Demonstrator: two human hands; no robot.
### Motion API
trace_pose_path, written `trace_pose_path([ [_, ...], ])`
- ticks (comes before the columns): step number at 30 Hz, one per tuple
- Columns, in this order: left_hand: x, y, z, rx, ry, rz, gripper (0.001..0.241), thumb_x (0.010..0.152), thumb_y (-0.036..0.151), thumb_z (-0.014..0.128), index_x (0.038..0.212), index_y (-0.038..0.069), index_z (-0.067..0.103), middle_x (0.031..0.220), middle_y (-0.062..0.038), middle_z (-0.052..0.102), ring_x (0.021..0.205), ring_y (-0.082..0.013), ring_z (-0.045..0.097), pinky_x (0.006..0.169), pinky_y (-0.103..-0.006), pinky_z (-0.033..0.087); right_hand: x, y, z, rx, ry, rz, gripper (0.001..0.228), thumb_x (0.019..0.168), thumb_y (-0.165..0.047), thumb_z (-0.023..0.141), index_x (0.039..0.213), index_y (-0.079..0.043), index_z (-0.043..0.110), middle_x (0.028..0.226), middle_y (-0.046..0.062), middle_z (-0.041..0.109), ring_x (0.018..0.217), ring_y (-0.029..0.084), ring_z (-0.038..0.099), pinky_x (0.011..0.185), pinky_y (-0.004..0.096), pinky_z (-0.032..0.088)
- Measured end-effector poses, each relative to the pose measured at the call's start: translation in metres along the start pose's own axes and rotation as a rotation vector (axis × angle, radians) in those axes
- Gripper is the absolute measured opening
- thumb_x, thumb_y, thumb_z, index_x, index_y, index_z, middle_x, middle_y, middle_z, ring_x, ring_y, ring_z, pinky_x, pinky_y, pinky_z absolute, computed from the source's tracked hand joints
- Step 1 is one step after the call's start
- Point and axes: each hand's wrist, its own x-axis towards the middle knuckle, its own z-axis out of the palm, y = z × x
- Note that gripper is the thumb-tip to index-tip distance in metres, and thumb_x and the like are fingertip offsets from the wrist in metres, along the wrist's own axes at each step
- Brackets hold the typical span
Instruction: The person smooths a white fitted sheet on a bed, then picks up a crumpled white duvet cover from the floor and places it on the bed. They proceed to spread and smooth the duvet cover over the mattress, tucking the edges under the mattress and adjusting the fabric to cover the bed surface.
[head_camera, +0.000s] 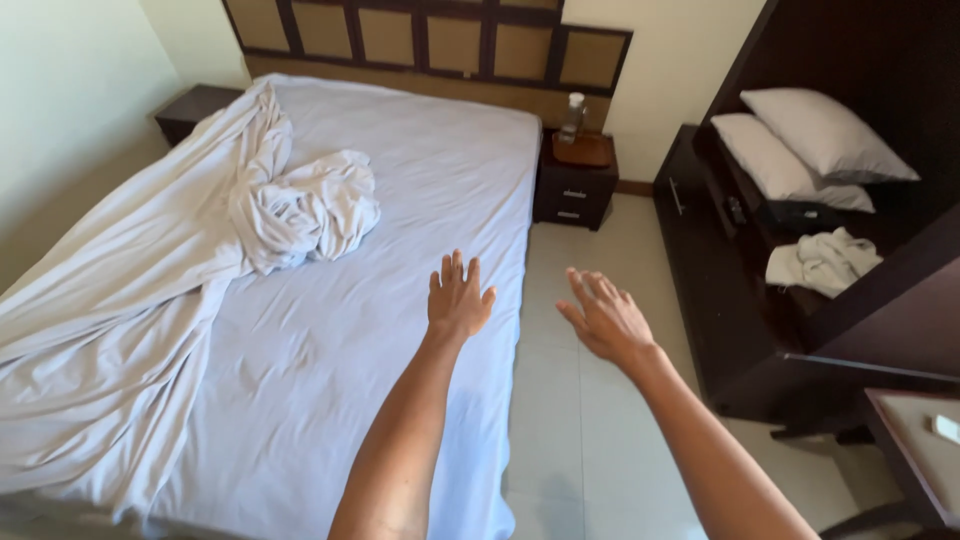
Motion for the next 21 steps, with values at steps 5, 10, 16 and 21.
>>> trace_pose_path([
  [5, 0.053, 0.046, -0.002, -0.017, -0.018, -0.036, 0.072, 0.102, 0.055, 0.041, 0.161, 0.018, 0.025, 0.170, -0.013, 0.012, 0.156, -0.0327, 0.011, 0.123, -0.0527, 0.019, 0.043, 0.056, 0.001, -0.040, 0.033, -0.093, 0.068, 0.103, -0.054, 0.043, 0.156, -0.012, 0.036, 0.153, 0.013, 0.047, 0.144, 0.029, 0.041, 0.113, 0.047, 0.038],
  [10, 0.123, 0.064, 0.002, -0.040, 0.016, -0.126, 0.075, 0.102, 0.057, 0.043, 0.163, 0.019, 0.022, 0.171, -0.014, 0.013, 0.157, -0.0347, 0.014, 0.123, -0.0545, 0.020, 0.119, 0.107, 0.000, -0.116, 0.043, -0.212, 0.069, 0.103, -0.054, 0.042, 0.156, -0.010, 0.035, 0.153, 0.019, 0.044, 0.142, 0.034, 0.040, 0.111, 0.050, 0.037],
  [16, 0.182, 0.063, -0.033, -0.047, 0.069, -0.243, 0.072, 0.102, 0.054, 0.044, 0.162, 0.020, 0.024, 0.169, -0.015, 0.017, 0.155, -0.0357, 0.017, 0.121, -0.0555, 0.024, 0.202, 0.139, -0.018, -0.031, 0.002, -0.256, 0.069, 0.102, -0.055, 0.040, 0.156, -0.012, 0.036, 0.154, 0.017, 0.044, 0.144, 0.032, 0.042, 0.112, 0.049, 0.039],
  [21, 0.205, 0.044, -0.028, -0.012, 0.084, -0.324, 0.069, 0.102, 0.052, 0.047, 0.160, 0.020, 0.027, 0.169, -0.015, 0.020, 0.155, -0.0352, 0.020, 0.119, -0.0553, 0.027, 0.257, 0.149, 0.002, 0.026, -0.052, -0.315, 0.067, 0.104, -0.055, 0.039, 0.154, -0.011, 0.039, 0.154, 0.017, 0.044, 0.143, 0.033, 0.041, 0.111, 0.050, 0.039],
])
